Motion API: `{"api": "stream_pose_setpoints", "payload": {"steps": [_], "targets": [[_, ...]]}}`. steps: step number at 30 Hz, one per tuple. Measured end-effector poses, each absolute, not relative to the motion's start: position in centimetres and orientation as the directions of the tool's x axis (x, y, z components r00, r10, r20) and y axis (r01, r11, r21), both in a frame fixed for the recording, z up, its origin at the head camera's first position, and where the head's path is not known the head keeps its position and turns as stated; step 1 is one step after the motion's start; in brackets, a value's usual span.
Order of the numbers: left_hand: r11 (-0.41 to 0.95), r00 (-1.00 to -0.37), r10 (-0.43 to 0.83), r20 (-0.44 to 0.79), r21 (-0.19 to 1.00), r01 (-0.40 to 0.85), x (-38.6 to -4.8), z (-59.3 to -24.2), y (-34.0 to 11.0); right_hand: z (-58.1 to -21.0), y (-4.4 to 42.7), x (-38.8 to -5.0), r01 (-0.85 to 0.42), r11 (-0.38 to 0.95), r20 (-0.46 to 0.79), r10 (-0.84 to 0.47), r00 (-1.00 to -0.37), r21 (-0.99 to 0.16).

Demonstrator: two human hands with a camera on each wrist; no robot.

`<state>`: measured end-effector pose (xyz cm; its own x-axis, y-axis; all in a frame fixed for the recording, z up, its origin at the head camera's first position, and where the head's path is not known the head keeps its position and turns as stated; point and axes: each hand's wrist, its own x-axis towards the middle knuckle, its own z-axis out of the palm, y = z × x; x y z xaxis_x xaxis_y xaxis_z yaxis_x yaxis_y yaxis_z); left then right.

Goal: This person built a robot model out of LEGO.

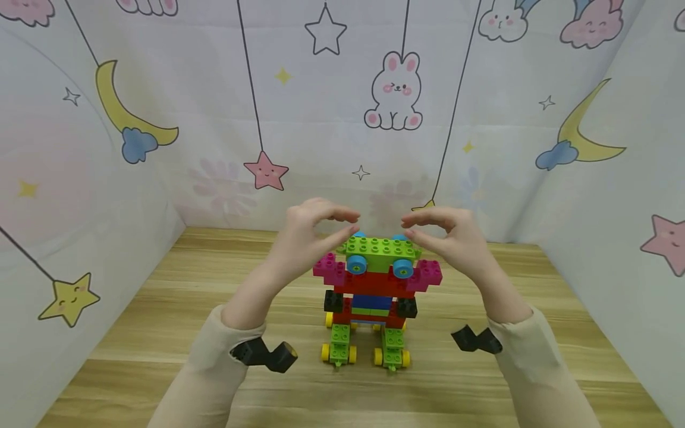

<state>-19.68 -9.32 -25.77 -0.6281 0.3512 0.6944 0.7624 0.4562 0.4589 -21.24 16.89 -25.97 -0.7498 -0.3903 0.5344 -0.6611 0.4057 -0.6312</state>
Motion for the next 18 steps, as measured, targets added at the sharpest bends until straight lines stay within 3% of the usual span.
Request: {"api": "stream_pose_setpoints", "payload": {"steps": [7,13,18], "targets": [[0.373,-0.545,0.265,0.795,0.437,0.819,-19.9,-27.2,-10.7,-26.5,18.1,-20.8,-0.734,0.307,0.661,-0.319,-0.679,-0.606],[0.394,-0.575,0.173,0.8,0.479,0.785,-20.1,-28.9,-12.2,-28.0,19.4,-20.6,-0.75,0.236,0.707,-0.251,-0.661,-0.618],[0.402,-0.605,0.101,0.79,0.524,0.751,-20.3,-30.7,-13.3,-29.7,20.8,-20.5,-0.715,0.263,0.693,-0.187,-0.696,-0.648]]}}
